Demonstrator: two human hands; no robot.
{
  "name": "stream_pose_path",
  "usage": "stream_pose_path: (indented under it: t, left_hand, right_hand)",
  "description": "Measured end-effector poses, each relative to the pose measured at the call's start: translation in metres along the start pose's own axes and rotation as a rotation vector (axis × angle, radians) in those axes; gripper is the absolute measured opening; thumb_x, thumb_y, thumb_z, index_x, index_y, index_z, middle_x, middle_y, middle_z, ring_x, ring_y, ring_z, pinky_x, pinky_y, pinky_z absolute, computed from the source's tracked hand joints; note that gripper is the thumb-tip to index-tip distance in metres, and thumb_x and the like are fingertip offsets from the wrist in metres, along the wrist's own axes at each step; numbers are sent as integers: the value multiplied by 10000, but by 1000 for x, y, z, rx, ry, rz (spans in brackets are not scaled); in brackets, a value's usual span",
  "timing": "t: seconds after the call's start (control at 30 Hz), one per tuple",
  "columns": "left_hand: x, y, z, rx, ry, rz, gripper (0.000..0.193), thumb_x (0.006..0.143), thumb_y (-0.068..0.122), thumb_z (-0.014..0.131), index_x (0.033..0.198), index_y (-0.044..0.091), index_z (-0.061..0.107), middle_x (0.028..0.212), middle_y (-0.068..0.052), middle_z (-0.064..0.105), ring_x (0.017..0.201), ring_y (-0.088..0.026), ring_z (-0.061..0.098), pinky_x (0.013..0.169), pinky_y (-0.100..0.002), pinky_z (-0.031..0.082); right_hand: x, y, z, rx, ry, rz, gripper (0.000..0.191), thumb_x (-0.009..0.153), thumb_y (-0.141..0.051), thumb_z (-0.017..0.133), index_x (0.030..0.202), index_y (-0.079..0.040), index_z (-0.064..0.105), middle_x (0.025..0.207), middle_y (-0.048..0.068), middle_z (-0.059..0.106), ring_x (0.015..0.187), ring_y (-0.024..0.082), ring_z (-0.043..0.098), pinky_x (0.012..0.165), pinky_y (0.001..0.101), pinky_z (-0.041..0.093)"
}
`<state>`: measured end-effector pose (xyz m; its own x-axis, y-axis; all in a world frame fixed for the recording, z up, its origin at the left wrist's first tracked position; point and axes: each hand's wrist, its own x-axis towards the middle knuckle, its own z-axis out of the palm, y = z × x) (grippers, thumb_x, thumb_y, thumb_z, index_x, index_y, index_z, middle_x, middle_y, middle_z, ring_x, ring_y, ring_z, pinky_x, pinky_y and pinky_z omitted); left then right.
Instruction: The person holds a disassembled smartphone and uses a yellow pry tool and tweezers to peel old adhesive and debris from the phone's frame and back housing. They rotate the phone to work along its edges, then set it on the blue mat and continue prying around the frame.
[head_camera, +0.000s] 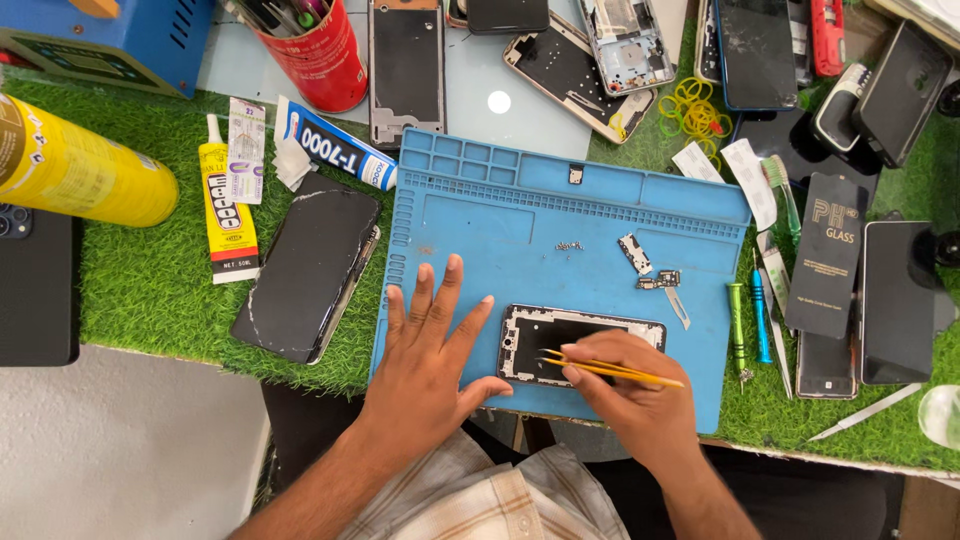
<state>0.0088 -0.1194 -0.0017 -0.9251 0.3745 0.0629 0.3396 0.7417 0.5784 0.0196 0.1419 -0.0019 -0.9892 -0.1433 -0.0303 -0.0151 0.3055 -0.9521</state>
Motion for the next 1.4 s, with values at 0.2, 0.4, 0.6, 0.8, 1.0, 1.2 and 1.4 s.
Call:
stream_pose_path:
  t: [0.2,0.4,0.6,0.8,1.0,1.2,1.4]
  left_hand:
    - [-3,-2,1,6,36,34,877,768,533,806,1472,91,527,1675,-232,109,1554,-431,5,1209,-673,67]
    - [-1,-3,-3,9,38,60,854,798,540,796,1487,116,521,1683,-235,102,1562,-425,-16,1221,-650,34]
    - [0,-3,-2,-10,37,54,826,803,539,788,1478,130,545,1681,-225,108,1561,-409,-21,1223,-650,25]
    - [1,-3,-4,-12,40,55,763,809,532,789,1424,127,588,1682,-226,116,1562,-414,-11,1224,-652,27]
    - [1,-5,-7,-45,35,37,797,780,519,807,1430,114,587,1683,-223,128,1566,-410,11,1231,-647,37]
    - [3,-9,-9,-77,32,53,804,771,503,807,1435,111,580,1681,-223,110,1559,-416,-12,1218,-664,29]
    - [2,-15,-9,-47,3,82,753,827,462,778,1457,109,568,1690,-203,101,1562,-421,-24,1216,-673,13]
  right_hand:
    - [25,-19,20,-12,19,110,145,900,-57,762,1043,-36,772,904,59,779,786,86,705,690,218,567]
    - [34,-24,26,-67,31,102,218,866,-93,782,1082,-64,768,923,36,802,788,87,753,683,213,594]
    - [32,-24,29,-231,16,-46,116,925,-113,762,1028,-62,782,928,38,796,797,88,744,697,229,586]
    - [41,-28,29,-187,-41,34,197,867,-127,787,1059,-82,787,911,41,794,788,119,740,687,267,582]
    - [48,-34,36,-299,-51,-176,137,917,-114,750,1047,-71,746,1022,58,763,904,128,730,759,263,581]
    - [49,-31,50,-351,89,51,153,904,-175,777,981,-66,701,904,9,802,776,91,758,670,247,579]
    - [46,-21,60,-384,149,-37,135,934,-158,773,977,-58,692,925,23,803,781,96,762,676,242,583]
